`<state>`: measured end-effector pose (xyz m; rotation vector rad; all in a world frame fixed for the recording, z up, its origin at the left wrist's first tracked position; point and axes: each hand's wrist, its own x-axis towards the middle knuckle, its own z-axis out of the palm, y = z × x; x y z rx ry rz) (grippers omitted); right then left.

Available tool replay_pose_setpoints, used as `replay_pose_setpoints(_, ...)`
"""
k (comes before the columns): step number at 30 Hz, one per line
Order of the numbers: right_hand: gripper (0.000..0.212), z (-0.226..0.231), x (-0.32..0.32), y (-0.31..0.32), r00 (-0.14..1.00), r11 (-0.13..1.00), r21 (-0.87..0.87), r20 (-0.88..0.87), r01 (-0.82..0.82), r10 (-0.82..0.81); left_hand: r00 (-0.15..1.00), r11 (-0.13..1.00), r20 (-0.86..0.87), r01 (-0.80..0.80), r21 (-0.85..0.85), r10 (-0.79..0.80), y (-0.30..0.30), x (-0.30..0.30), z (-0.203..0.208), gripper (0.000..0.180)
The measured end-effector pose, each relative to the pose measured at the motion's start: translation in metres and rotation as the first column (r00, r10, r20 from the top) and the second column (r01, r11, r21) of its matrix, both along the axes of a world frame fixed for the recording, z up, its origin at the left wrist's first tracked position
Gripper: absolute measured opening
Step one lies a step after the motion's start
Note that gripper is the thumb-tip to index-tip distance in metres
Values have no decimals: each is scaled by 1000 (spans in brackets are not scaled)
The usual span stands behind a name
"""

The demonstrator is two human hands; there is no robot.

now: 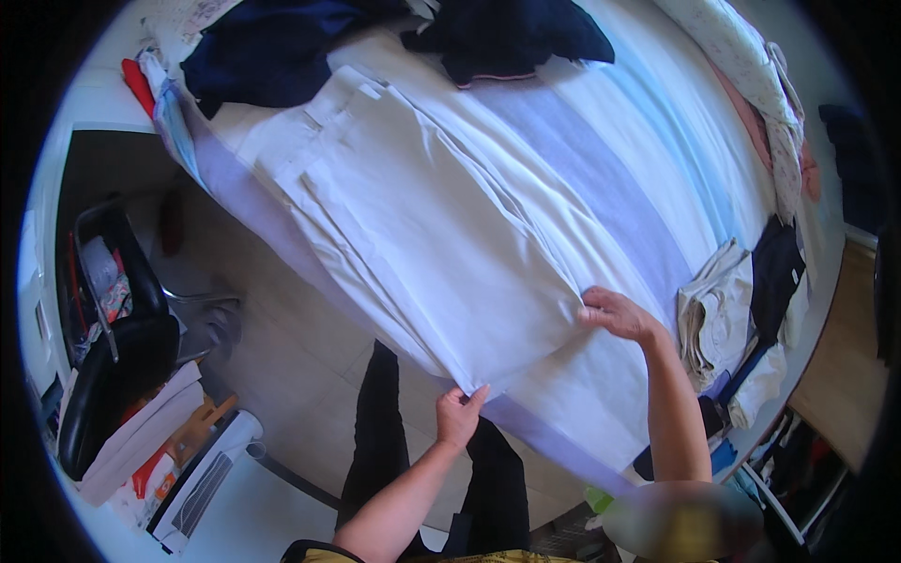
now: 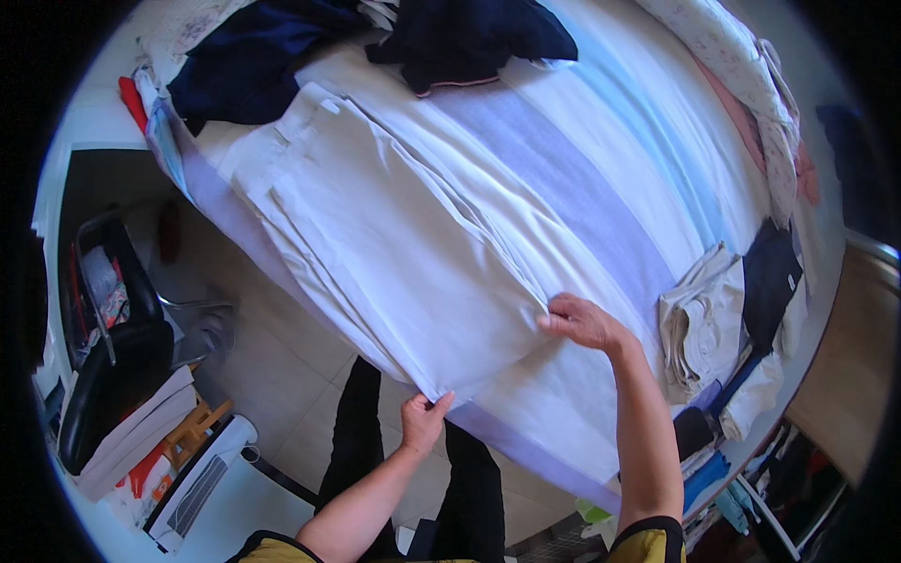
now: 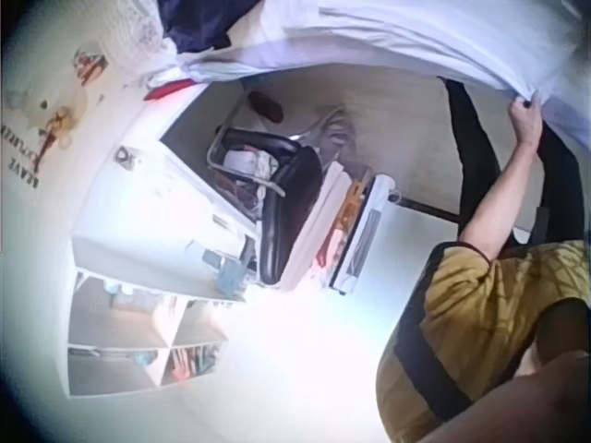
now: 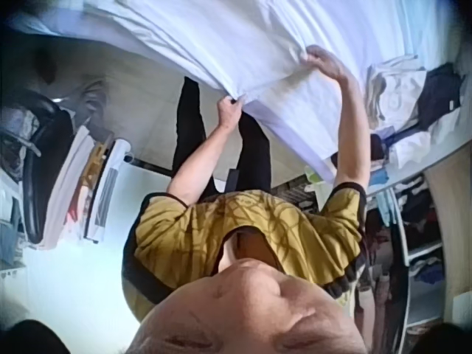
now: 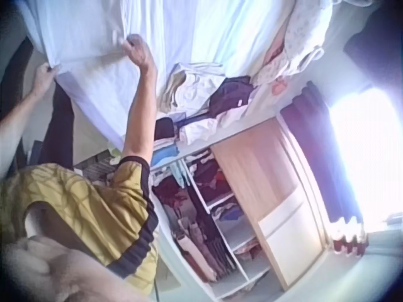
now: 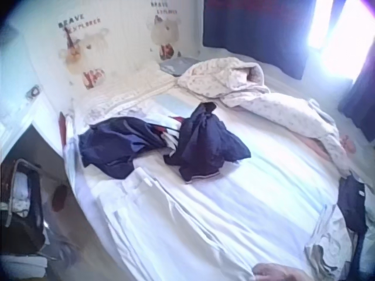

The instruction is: The person folds a black Nike t-shirt, a pair of beige shorts, and a pair of white pants on a bed. The person handles each item individually, smoothing and folding them into neat stacks on the bed surface.

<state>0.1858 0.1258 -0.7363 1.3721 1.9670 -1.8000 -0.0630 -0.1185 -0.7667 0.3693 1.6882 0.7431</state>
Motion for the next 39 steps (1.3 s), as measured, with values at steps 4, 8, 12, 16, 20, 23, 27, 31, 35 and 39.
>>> replay_pose_setpoints(4, 39, 3, -10, -9, 972, 994, 111, 232, 19, -45, 994, 994, -74, 86, 68, -81, 6, -14, 18, 30)
replay_pose_setpoints(8, 40, 4, -19, -16, 960, 978, 172, 232, 117, -155, 1000, 996, 27, -11, 86, 9, 37, -43, 32, 30)
replay_pose_setpoints(12, 38, 4, -28, -16, 945, 962, 262, 289, 74, -151, 993, 983, -106, 61, 175, -42, 86, -65, 32, 29)
replay_pose_setpoints(16, 33, 18, -55, -4, 963, 845, 518, 132, 135, -235, 994, 984, -82, -64, 164, 78, 116, -70, 31, 28)
replay_pose_setpoints(20, 33, 26, -116, 41, 960, 765, 602, -8, 227, -278, 964, 959, 37, -267, 97, 264, 106, -67, 25, 22)
replay_pose_setpoints(23, 32, 30, -176, 79, 952, 743, 607, -79, 282, -296, 976, 975, 0, -219, 41, 219, 87, -67, 36, 23)
replay_pose_setpoints(27, 31, 21, -251, 121, 966, 743, 626, -74, 239, -248, 945, 994, -326, 47, 100, -12, 72, -81, 31, 32)
replay_pose_setpoints(31, 30, 22, -299, 140, 986, 822, 558, 33, 115, -161, 801, 975, -595, 182, 126, -73, 96, -143, 43, 44)
replay_pose_setpoints(35, 26, 8, -319, 145, 973, 818, 572, 144, 66, -180, 806, 958, -590, 133, 254, 44, 162, -200, 59, 43)
replay_pose_setpoints(39, 28, 3, -328, 152, 964, 840, 533, 156, 100, -214, 844, 951, -516, 23, 307, 146, 212, -228, 42, 41)
